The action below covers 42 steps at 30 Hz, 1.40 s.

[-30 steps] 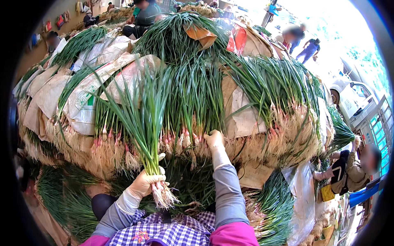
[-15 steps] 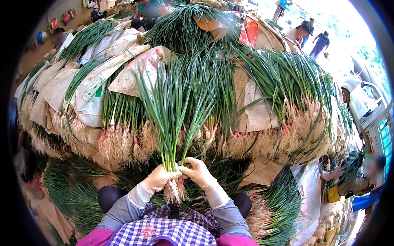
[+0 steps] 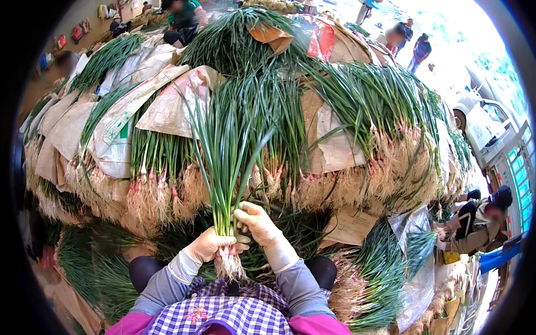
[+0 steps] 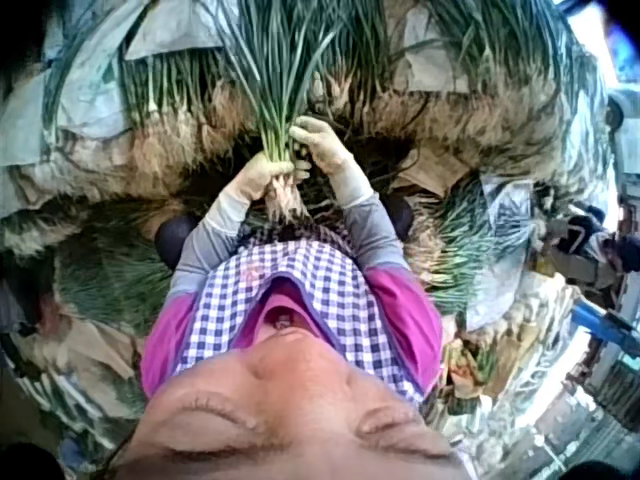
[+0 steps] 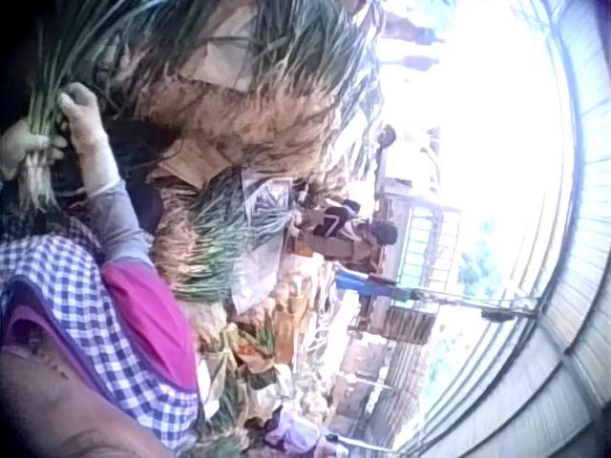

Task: The person sorts onions by picking up a bundle, removing loose skin and damaged leaves by hand, and placing the cleaned bundle back onto a large pile.

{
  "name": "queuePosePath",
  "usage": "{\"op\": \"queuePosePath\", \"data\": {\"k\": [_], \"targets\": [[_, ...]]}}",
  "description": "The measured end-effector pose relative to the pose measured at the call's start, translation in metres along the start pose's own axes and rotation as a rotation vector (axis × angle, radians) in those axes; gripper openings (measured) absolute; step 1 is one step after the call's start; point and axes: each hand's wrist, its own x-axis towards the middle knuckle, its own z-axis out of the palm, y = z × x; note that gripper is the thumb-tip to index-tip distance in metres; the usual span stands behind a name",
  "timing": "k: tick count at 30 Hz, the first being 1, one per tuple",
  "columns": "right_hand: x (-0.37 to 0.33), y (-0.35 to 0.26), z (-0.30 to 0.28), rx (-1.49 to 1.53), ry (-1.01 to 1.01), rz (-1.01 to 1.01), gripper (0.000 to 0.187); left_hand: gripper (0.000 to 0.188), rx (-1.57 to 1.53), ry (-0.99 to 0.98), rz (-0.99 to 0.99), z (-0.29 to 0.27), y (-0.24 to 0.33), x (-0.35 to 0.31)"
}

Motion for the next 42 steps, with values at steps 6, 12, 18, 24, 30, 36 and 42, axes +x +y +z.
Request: {"op": "queuePosePath", "data": {"k": [6, 12, 18, 24, 30, 36, 42], "targets": [[0.000, -0.001, 0.043, -0.587, 0.400, -0.237, 0.014, 0.008, 0.005, 0.114, 0.035, 0.000, -0.005, 0.000], [0.010, -0.004, -0.007, -0.560, 0.194, 0.242, 0.019, 0.026, -0.275, -0.060, 0.246, 0.001, -0.005, -0.013], [0.057, -0.032, -0.159, -1.076, 1.106, -0.045, 0.033, 0.038, -0.324, 0.037, 0.099, -0.001, 0.001, 0.006], [0.054, -0.067, -0.155, -0.191, 0.611, -0.239, 0.034, 0.019, -0.111, 0.127, 0.119, 0.002, 0.016, -0.006], [0.012, -0.062, -0.103, -0.205, 0.494, -0.184, 0.021, 0.011, 0.015, 0.125, 0.111, 0.000, 0.014, 0.004], [-0.013, -0.024, -0.046, -0.285, 0.332, -0.128, 0.014, 0.015, 0.149, 0.182, 0.149, 0.007, 0.003, 0.009], [-0.021, 0.007, 0.021, -0.063, 0.239, -0.019, 0.017, 0.010, 0.171, 0.196, 0.111, -0.001, -0.006, 0.014]]}}
